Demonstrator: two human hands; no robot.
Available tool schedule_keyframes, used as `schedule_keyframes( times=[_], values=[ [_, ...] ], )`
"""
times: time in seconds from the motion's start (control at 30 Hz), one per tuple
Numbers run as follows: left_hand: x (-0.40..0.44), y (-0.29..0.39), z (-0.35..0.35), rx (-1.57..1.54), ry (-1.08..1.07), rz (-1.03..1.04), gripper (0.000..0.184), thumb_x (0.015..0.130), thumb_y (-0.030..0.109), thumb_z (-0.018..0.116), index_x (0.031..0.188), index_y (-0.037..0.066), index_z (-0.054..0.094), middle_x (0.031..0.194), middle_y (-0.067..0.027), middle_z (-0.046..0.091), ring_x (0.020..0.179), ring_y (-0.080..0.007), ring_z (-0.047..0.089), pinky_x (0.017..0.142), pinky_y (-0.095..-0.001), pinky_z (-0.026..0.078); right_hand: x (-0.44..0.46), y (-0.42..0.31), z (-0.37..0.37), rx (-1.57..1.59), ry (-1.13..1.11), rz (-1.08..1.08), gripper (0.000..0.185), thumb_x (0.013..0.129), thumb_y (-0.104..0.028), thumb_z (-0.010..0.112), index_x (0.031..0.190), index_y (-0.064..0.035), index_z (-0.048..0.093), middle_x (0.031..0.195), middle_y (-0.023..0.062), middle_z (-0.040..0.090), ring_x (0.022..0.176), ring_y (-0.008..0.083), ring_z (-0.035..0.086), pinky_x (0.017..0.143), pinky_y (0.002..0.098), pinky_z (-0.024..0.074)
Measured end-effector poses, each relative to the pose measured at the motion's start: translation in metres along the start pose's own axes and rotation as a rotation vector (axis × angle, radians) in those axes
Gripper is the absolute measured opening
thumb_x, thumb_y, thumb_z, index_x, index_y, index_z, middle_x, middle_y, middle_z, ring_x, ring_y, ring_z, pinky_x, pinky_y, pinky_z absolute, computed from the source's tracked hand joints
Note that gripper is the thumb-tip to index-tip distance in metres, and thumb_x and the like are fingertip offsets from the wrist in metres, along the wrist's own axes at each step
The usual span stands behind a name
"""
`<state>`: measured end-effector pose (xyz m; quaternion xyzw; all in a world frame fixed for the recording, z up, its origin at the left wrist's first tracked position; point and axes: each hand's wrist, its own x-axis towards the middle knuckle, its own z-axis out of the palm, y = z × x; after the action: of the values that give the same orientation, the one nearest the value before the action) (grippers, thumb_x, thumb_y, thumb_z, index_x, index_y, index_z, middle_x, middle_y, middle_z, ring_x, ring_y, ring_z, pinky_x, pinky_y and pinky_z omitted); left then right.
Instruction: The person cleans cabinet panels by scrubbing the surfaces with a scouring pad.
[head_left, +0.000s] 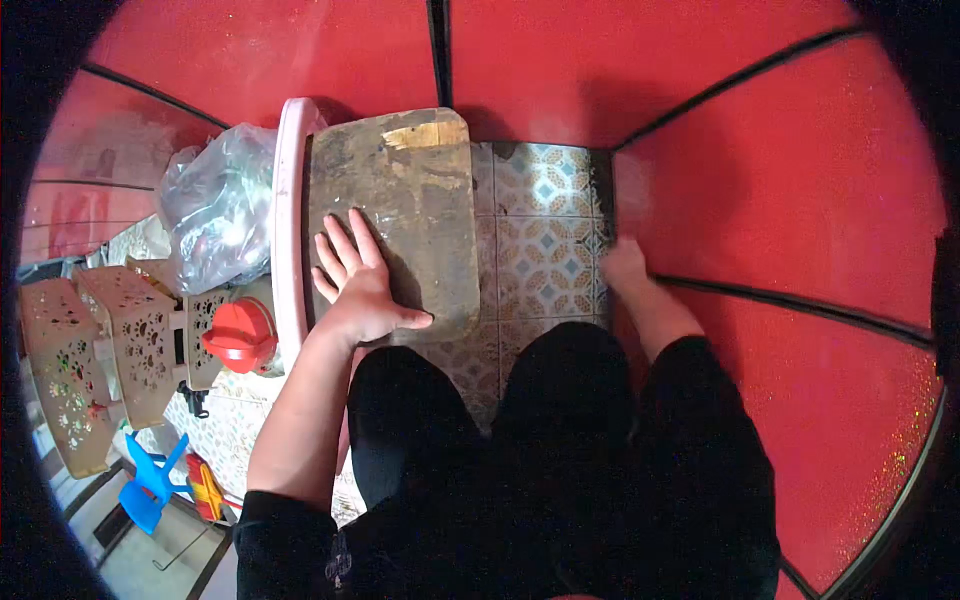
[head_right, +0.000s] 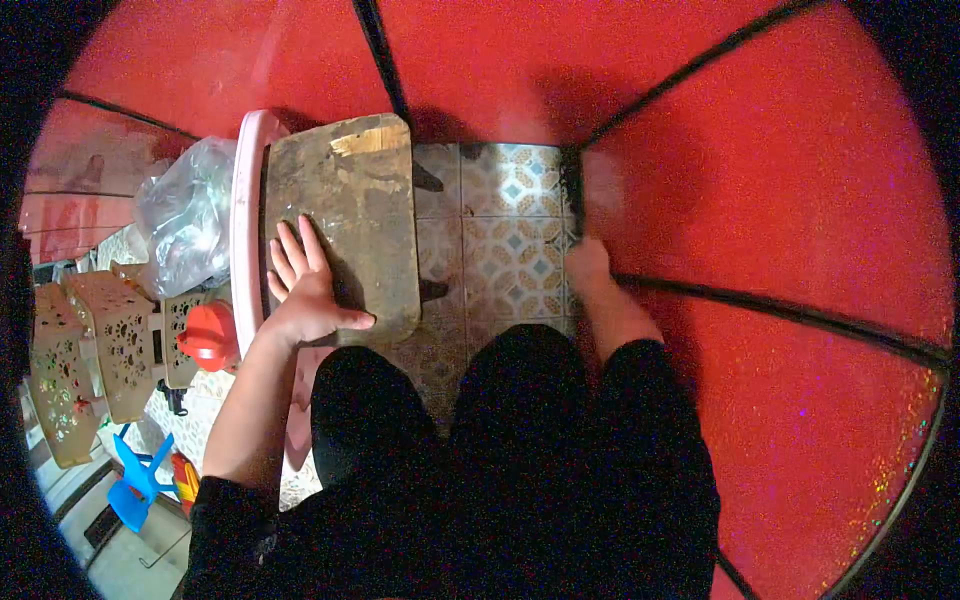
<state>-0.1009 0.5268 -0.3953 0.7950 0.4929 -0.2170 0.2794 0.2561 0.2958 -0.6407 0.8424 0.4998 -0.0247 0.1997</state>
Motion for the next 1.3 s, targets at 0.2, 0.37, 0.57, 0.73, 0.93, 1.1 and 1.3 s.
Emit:
schedule_keyframes(
  times=[0.2, 0.37, 0.57, 0.73, 0.93, 1.1, 1.3],
  values=[
    [0.002, 0.003, 0.001, -0.007, 0.023, -0.007, 0.154, 0.044, 0.032, 0.091, 0.139, 0.005, -0.027, 0.145, -0.0296, -0.025, 0.136, -0.0445, -0.02, 0.107, -0.0581, -0.001, 0.098, 0.016, -0.063, -0.414, -0.104, -0.181, 0.03, 0.084, -0.019, 0.048, 0.102, -0.0097, 0.07, 0.123, 0.0127, 0.058, 0.119, 0.0277, 0.045, 0.095, 0.0409, 0.0347],
    [-0.001, 0.003, 0.001, -0.005, -0.019, -0.019, 0.154, 0.044, 0.029, 0.091, 0.139, 0.006, -0.027, 0.145, -0.0295, -0.025, 0.136, -0.0445, -0.02, 0.107, -0.0578, -0.001, 0.096, 0.005, -0.023, -0.284, -0.229, -0.131, 0.031, 0.085, -0.017, 0.046, 0.103, -0.0059, 0.068, 0.125, 0.0176, 0.054, 0.123, 0.0316, 0.043, 0.099, 0.0453, 0.0344],
    [0.002, 0.005, -0.002, 0.004, -0.002, -0.027, 0.154, 0.043, 0.029, 0.091, 0.139, 0.006, -0.027, 0.145, -0.029, -0.024, 0.136, -0.0443, -0.019, 0.107, -0.0577, -0.001, 0.071, -0.005, -0.07, 0.021, -0.302, -0.025, 0.03, 0.085, -0.011, 0.043, 0.106, 0.0042, 0.059, 0.109, 0.0217, 0.059, 0.11, 0.0362, 0.052, 0.089, 0.0421, 0.0451],
    [0.001, 0.005, 0.0, -0.002, 0.017, -0.004, 0.155, 0.042, 0.029, 0.092, 0.14, 0.007, -0.026, 0.146, -0.0287, -0.024, 0.136, -0.0441, -0.019, 0.107, -0.0575, -0.002, 0.115, 0.023, -0.034, -0.328, 0.025, -0.231, 0.026, 0.085, -0.014, 0.044, 0.098, -0.0013, 0.063, 0.097, 0.0168, 0.062, 0.091, 0.0297, 0.056, 0.082, 0.0397, 0.047],
    [0.002, 0.005, -0.001, -0.029, 0.023, -0.002, 0.155, 0.041, 0.029, 0.092, 0.14, 0.007, -0.027, 0.145, -0.0282, -0.025, 0.136, -0.0433, -0.021, 0.107, -0.0573, -0.002, 0.028, 0.006, 0.075, -0.144, -0.211, -0.247, 0.03, 0.085, -0.018, 0.045, 0.099, -0.0021, 0.067, 0.115, 0.0175, 0.057, 0.112, 0.0314, 0.048, 0.099, 0.0381, 0.0342],
    [0.005, 0.0, 0.003, -0.014, 0.031, -0.017, 0.159, 0.037, 0.032, 0.093, 0.14, 0.01, -0.027, 0.147, -0.0257, -0.025, 0.137, -0.0424, -0.019, 0.107, -0.0567, 0.001, 0.137, 0.029, -0.078, -0.473, -0.087, -0.059, 0.03, 0.087, -0.021, 0.045, 0.104, -0.0133, 0.068, 0.119, 0.0071, 0.056, 0.113, 0.0267, 0.044, 0.093, 0.0368, 0.0342],
    [0.0, 0.003, -0.004, -0.034, -0.006, -0.007, 0.156, 0.042, 0.031, 0.092, 0.139, 0.006, -0.028, 0.145, -0.0279, -0.027, 0.136, -0.0434, -0.021, 0.107, -0.0584, -0.002, 0.109, 0.028, -0.114, -0.554, -0.037, -0.068, 0.031, 0.088, -0.022, 0.045, 0.106, -0.0146, 0.068, 0.12, 0.0063, 0.055, 0.116, 0.0258, 0.042, 0.092, 0.0371, 0.034]
  ],
)
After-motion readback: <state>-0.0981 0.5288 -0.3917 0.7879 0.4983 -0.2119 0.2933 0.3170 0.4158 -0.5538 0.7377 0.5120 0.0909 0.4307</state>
